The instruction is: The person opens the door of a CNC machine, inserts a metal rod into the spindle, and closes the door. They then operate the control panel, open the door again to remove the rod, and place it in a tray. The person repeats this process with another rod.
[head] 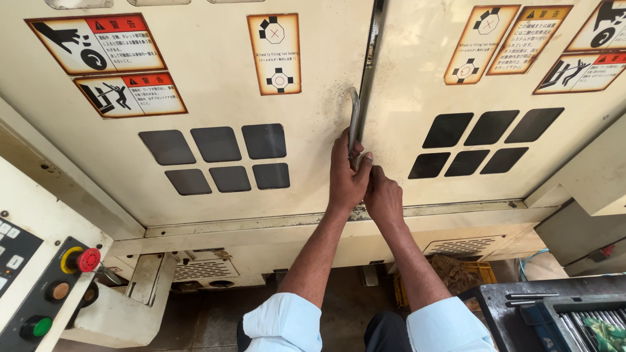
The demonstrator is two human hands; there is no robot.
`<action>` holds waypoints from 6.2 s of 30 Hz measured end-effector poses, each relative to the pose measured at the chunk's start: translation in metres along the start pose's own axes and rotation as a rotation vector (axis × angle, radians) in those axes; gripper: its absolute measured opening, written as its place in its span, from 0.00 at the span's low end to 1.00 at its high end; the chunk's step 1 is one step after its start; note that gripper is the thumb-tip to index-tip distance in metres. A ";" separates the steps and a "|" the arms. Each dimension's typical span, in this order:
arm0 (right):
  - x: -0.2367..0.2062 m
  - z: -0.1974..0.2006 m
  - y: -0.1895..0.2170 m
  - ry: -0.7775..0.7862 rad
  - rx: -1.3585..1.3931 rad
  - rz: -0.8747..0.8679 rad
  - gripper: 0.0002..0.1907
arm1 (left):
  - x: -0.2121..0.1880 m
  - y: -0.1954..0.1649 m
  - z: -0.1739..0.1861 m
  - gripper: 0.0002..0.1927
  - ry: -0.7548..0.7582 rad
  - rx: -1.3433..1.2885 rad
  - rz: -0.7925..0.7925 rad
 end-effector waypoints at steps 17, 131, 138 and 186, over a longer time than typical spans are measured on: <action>0.000 0.000 -0.002 -0.002 -0.014 0.029 0.05 | -0.001 -0.001 -0.001 0.29 0.000 0.009 0.006; 0.001 0.005 -0.003 0.048 -0.043 0.082 0.10 | 0.011 0.021 -0.010 0.14 0.013 -0.119 0.090; 0.001 0.000 -0.005 0.044 -0.050 0.124 0.06 | 0.013 0.016 -0.007 0.14 0.014 -0.076 0.088; 0.002 -0.004 -0.005 0.060 -0.068 0.087 0.06 | 0.012 0.016 -0.005 0.17 0.045 -0.068 0.061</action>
Point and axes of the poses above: each hand's wrist, its own x-axis towards the middle knuckle, its own z-axis out of the back of the hand, y = z × x, the point moved 6 cm from there along x, towards the middle knuckle, and after that the axes turned 13 degrees about x, right-handed, at the moved point
